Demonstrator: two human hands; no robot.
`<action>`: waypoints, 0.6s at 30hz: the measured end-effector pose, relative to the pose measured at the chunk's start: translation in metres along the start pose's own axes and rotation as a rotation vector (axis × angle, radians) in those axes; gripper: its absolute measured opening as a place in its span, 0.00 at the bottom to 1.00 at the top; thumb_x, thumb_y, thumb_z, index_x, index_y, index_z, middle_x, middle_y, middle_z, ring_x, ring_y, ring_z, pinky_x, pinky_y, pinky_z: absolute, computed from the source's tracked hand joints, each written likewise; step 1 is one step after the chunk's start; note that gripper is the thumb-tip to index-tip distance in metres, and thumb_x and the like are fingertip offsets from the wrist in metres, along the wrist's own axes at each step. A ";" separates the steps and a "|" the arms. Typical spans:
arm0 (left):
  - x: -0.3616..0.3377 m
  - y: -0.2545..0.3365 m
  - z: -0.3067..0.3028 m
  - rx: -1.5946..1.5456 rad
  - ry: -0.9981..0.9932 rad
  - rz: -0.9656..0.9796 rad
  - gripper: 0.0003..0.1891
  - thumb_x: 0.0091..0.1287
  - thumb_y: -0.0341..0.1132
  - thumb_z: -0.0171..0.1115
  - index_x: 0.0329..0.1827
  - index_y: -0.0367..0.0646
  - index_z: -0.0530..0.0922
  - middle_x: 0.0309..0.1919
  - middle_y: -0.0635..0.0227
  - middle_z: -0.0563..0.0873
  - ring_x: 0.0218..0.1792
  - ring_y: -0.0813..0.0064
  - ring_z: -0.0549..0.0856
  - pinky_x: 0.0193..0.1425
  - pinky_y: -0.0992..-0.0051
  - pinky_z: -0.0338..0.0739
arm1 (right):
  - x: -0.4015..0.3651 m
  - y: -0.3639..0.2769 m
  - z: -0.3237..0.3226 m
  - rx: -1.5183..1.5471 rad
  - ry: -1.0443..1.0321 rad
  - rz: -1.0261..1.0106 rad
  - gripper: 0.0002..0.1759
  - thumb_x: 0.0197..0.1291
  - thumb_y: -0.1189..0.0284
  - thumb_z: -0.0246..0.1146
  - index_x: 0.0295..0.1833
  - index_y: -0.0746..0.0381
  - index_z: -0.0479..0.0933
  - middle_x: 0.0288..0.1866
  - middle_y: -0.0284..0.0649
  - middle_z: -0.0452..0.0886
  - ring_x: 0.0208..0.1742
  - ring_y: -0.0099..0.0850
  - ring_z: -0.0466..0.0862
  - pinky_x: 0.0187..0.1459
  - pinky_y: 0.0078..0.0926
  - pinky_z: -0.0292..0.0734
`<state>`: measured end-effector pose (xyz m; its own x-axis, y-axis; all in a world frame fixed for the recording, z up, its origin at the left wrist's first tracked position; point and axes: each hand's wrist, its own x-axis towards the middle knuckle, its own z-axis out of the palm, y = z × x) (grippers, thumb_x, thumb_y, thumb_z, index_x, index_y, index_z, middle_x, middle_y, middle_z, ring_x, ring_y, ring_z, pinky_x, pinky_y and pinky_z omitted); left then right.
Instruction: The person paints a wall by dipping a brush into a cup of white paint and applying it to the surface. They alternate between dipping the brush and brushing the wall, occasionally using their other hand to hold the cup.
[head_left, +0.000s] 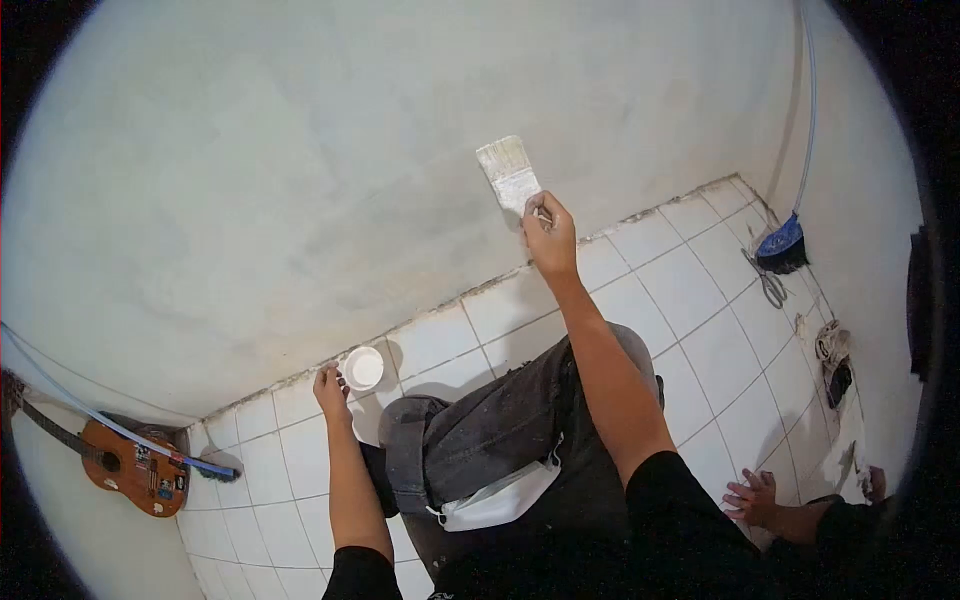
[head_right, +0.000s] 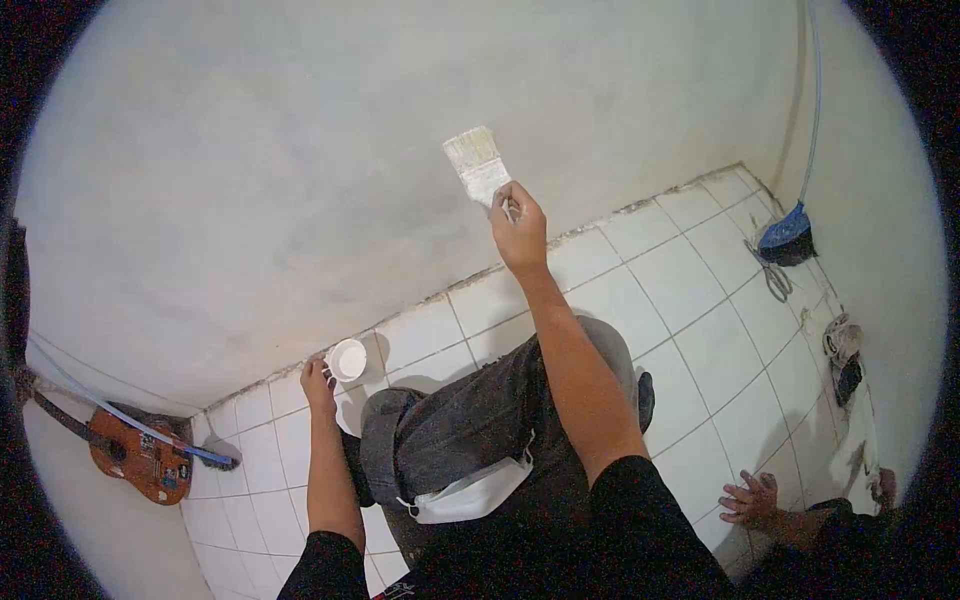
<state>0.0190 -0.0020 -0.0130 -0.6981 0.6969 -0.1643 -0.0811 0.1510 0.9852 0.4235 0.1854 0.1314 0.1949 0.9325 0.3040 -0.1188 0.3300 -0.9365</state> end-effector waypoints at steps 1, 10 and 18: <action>0.000 0.001 0.001 -0.004 0.005 -0.003 0.05 0.66 0.37 0.56 0.40 0.50 0.79 0.29 0.80 0.75 0.27 0.87 0.73 0.29 0.83 0.66 | 0.003 0.003 0.002 -0.012 -0.019 -0.057 0.04 0.64 0.77 0.55 0.34 0.63 0.70 0.26 0.29 0.70 0.28 0.15 0.69 0.30 0.16 0.65; 0.004 -0.002 0.001 -0.008 -0.016 -0.010 0.04 0.66 0.36 0.56 0.38 0.50 0.78 0.29 0.79 0.76 0.27 0.86 0.73 0.29 0.84 0.67 | 0.013 0.024 -0.002 -0.098 -0.078 -0.094 0.02 0.58 0.79 0.55 0.35 0.61 0.71 0.26 0.28 0.69 0.26 0.15 0.69 0.26 0.15 0.64; 0.003 -0.003 0.003 -0.032 0.013 0.003 0.07 0.67 0.36 0.56 0.41 0.47 0.81 0.27 0.79 0.75 0.26 0.87 0.72 0.28 0.85 0.67 | -0.001 0.008 -0.011 -0.424 -0.035 -0.023 0.06 0.53 0.75 0.62 0.34 0.64 0.72 0.24 0.33 0.69 0.28 0.21 0.66 0.31 0.23 0.66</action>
<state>0.0188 0.0017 -0.0167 -0.7077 0.6879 -0.1612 -0.1016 0.1267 0.9867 0.4330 0.1858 0.1218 0.1584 0.9327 0.3241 0.2980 0.2678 -0.9162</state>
